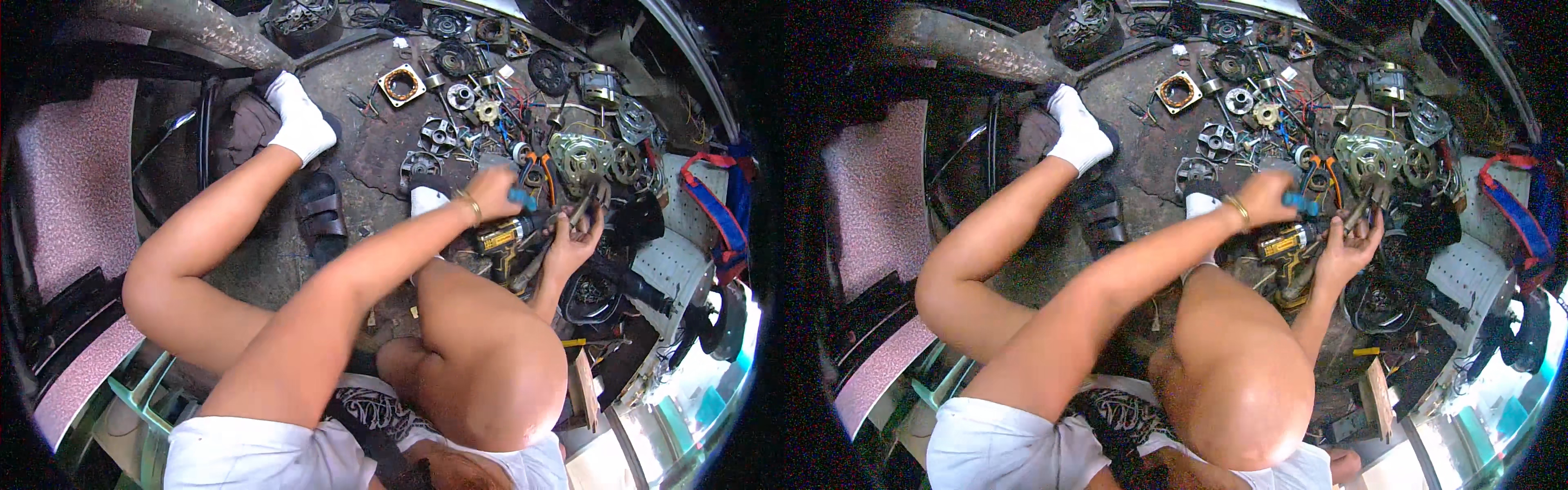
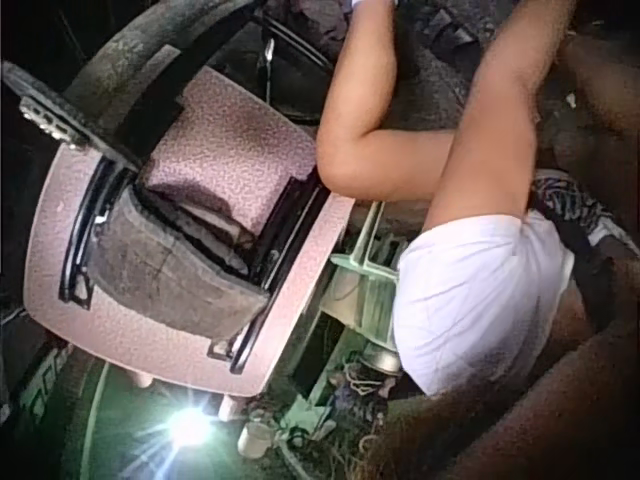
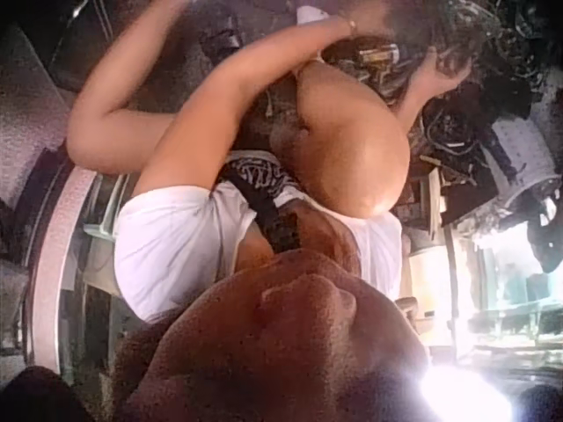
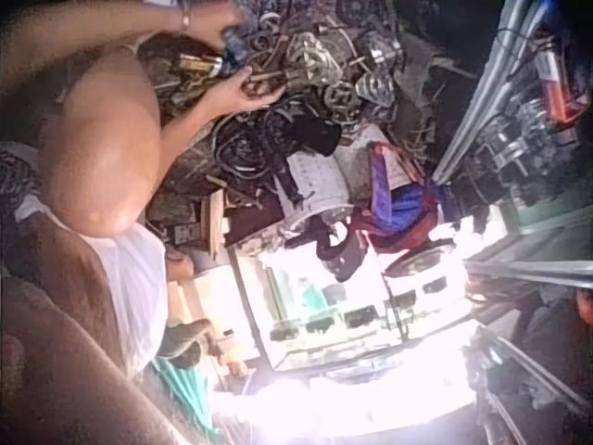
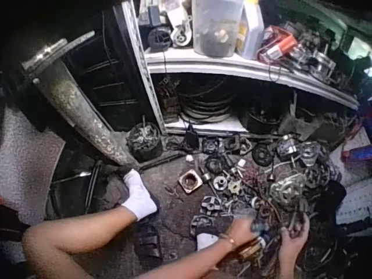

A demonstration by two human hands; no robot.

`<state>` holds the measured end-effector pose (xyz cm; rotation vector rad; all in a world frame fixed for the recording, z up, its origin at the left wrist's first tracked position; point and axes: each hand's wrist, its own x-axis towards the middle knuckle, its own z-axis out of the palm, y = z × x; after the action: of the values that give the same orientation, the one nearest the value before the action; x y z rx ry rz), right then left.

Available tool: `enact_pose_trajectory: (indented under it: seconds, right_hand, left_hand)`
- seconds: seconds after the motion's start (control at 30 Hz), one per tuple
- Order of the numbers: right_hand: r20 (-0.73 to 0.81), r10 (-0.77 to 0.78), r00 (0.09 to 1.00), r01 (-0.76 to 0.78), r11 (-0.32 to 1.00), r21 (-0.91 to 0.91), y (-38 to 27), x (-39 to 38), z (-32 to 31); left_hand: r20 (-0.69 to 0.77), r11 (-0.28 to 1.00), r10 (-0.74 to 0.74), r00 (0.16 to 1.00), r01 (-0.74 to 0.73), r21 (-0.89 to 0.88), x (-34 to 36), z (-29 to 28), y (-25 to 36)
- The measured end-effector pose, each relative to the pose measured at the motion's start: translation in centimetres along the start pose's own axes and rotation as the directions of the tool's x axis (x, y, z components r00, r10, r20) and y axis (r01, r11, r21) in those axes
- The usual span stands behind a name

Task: The person disassembles motor components on the floor using a hammer and a screwdriver, striking parts to loosen them and prying off the metal casing.

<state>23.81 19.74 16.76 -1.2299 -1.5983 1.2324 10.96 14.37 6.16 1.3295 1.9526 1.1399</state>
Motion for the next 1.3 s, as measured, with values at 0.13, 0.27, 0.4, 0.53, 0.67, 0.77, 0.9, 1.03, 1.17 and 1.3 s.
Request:
enact_pose_trajectory:
  seconds: [0.13,0.27,0.4,0.53,0.67,0.77,0.9,1.03,1.17,1.3]
  right_hand:
    - [-0.016,-0.014,1.000,0.016,0.995,0.100,-1.7,-0.2,-0.8]
    - [0.002,-0.043,0.999,0.042,0.993,0.107,-3.4,-0.7,-0.4]
    - [0.033,-0.070,0.997,0.066,0.991,0.113,-3.2,-1.6,-0.3]
    - [0.032,-0.056,0.998,0.050,0.988,0.143,-2.7,-2.0,-0.5]
    - [0.012,-0.089,0.996,0.087,0.987,0.136,-3.2,-2.2,0.0]
    - [0.023,-0.052,0.998,0.049,0.992,0.120,-4.2,-2.5,0.3]
    - [0.052,-0.034,0.998,0.027,0.992,0.123,-4.5,-2.4,0.6]
    - [0.043,-0.137,0.990,0.136,0.990,0.044,-3.9,-1.9,0.7]
    - [0.054,-0.091,0.994,0.087,0.993,0.079,-4.9,-2.0,1.2]
    - [0.111,-0.064,0.992,0.049,0.990,0.131,-5.3,-1.9,1.1]
  left_hand:
    - [-0.185,0.881,-0.071,0.980,-0.026,-0.473,2.8,-8.8,1.4]
    - [-0.148,0.652,0.001,0.989,-0.113,-0.750,3.4,-15.5,1.9]
    - [-0.045,0.834,0.215,0.976,-0.207,-0.511,1.4,-17.8,3.0]
    - [0.150,0.879,0.282,0.948,-0.192,-0.437,-0.2,-17.4,3.8]
    - [0.224,0.877,0.268,0.937,-0.141,-0.460,-0.9,-17.5,2.7]
    - [0.250,0.888,0.250,0.935,-0.118,-0.444,-0.8,-17.7,2.2]
    - [0.244,0.901,0.257,0.935,-0.140,-0.411,-0.6,-17.6,2.0]
    - [0.180,0.888,0.289,0.940,-0.192,-0.419,-0.8,-17.4,2.1]
    - [0.172,0.876,0.279,0.945,-0.176,-0.449,-1.0,-17.3,1.8]
    - [0.164,0.878,0.274,0.948,-0.177,-0.444,-1.3,-17.1,1.7]
